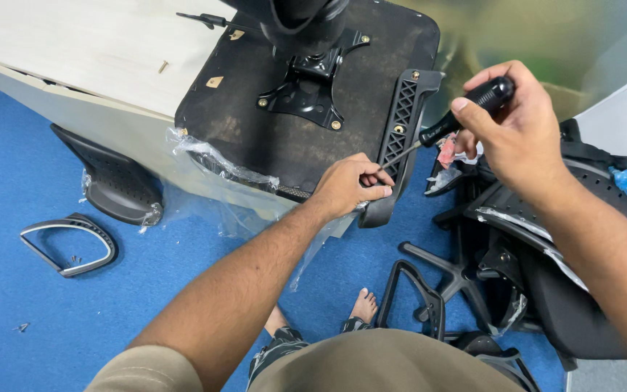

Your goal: The person assembles an office chair by attaching a black plastic footrest to the chair base using a screwdriver and screws. They position the footrest, insert screws, and tighten them to secure the component.

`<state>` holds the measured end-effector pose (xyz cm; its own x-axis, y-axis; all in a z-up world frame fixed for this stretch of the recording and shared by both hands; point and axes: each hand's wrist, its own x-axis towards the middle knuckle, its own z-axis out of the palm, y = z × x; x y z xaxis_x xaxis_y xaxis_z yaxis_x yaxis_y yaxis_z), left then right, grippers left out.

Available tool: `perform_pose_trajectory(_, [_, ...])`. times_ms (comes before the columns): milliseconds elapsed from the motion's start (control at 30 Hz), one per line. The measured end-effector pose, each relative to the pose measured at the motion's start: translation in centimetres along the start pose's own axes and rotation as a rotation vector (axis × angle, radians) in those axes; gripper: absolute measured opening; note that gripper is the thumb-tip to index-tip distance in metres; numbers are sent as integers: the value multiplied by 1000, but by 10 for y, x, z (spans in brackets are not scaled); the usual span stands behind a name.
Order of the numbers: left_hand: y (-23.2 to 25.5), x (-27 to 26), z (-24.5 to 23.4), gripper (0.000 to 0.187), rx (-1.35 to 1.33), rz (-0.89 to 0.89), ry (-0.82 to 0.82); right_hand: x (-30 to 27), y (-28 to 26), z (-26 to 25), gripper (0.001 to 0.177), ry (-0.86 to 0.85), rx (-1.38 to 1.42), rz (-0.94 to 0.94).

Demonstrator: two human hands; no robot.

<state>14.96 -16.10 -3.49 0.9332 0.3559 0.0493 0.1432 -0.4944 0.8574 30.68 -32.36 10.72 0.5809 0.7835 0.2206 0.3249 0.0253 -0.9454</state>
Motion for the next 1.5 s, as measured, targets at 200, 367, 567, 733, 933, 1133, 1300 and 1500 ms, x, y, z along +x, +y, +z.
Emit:
perform_pose_trajectory(200, [0, 1, 1, 22, -10, -24, -9, -17, -9, 15, 24, -39, -211, -1])
perform_pose_trajectory(367, [-1, 1, 0, 22, 5, -19, -22, -18, -12, 16, 23, -22, -253, -14])
perform_pose_trajectory(567, [2, 2, -1, 20, 2, -51, -47, -18, -10, 15, 23, -9, -341, -17])
perform_pose_trajectory(733, [3, 2, -1, 19, 7, -75, -57, -19, -8, 15, 23, -6, -334, -18])
perform_pose_trajectory(933, [2, 2, -2, 18, -9, -66, -51, -19, -9, 17, 23, -9, -365, -25])
perform_pose_trajectory(1133, [-1, 3, 0, 21, -13, -34, -40, -18, -18, 22, 25, -75, -443, -37])
perform_pose_trajectory(1300, [-5, 3, 1, 24, -7, 7, -27, -19, -35, 25, 31, -200, -630, -193])
perform_pose_trajectory(1500, [-4, 1, 1, 24, -18, 49, -12, -17, -61, 22, 30, -235, -1102, -376])
